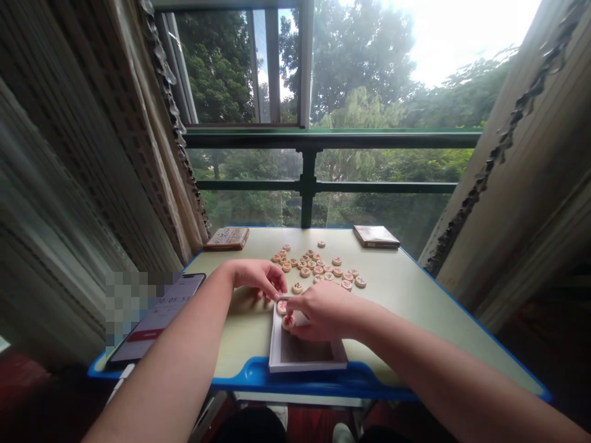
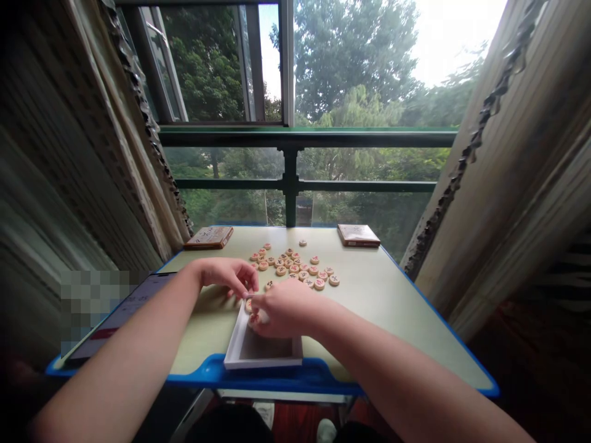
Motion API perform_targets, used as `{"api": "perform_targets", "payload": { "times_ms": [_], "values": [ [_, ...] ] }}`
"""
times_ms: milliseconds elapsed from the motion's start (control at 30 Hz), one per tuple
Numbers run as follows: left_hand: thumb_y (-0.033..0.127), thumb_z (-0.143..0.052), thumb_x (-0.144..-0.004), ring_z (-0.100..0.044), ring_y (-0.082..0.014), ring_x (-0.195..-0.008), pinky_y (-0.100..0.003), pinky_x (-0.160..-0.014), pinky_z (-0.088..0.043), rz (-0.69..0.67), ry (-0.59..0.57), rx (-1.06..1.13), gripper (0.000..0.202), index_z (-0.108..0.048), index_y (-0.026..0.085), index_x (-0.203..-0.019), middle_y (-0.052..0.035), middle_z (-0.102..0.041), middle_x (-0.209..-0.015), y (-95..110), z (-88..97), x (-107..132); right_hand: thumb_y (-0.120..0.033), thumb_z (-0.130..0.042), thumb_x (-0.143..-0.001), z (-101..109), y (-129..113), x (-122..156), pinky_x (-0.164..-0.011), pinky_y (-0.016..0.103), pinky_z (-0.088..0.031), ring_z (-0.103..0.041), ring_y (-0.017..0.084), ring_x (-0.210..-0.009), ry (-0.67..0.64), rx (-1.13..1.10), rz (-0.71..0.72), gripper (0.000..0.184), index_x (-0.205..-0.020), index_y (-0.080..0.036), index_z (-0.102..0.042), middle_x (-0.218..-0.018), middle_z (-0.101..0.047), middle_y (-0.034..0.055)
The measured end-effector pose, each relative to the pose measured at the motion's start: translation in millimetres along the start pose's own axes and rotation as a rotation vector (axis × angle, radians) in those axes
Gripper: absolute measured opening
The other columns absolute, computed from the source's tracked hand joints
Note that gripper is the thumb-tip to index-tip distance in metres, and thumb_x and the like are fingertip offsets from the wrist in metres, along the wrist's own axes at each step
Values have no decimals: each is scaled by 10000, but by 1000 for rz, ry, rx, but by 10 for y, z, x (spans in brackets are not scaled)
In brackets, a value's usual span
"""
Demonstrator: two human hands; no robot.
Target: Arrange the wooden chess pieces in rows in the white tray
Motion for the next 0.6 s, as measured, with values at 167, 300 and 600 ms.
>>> {"api": "perform_targets", "payload": {
  "times_ms": [167,300,600],
  "values": [
    [343,-807,-532,-598,-113,-634,-193,-509,-428,-3,18,-30,406,-657,162,-862,-10,-657,-768,19,-1,2,-351,-565,-736,-9,-7,8,-556,239,-365,-604,166,-640,0,-45,50,265,-958,-256,-674,-787,-690,44],
    [335,-803,-544,-595,-109,-624,-190,-510,-427,-12,6,-30,385,-662,153,-852,-15,-661,-735,25,-15,12,-372,-522,-760,-5,4,6,-519,248,-343,-572,161,-554,33,-12,8,332,-1042,-259,-656,-696,-672,41],
    [311,-797,-564,-608,-109,-634,-184,-508,-438,-19,-30,-8,344,-669,169,-850,-17,-677,-753,8,-2,27,-396,-568,-744,3,22,-48,-486,231,-306,-549,134,-522,132,-84,-28,260,-924,-240,-672,-647,-656,12]
  ]
}}
Point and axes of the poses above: each hand's wrist, its own x-axis away from the middle knuckle, its own z-axis out of the back of the hand, y = z × x, the point moved 4 cm from there along -x, towards the middle knuckle
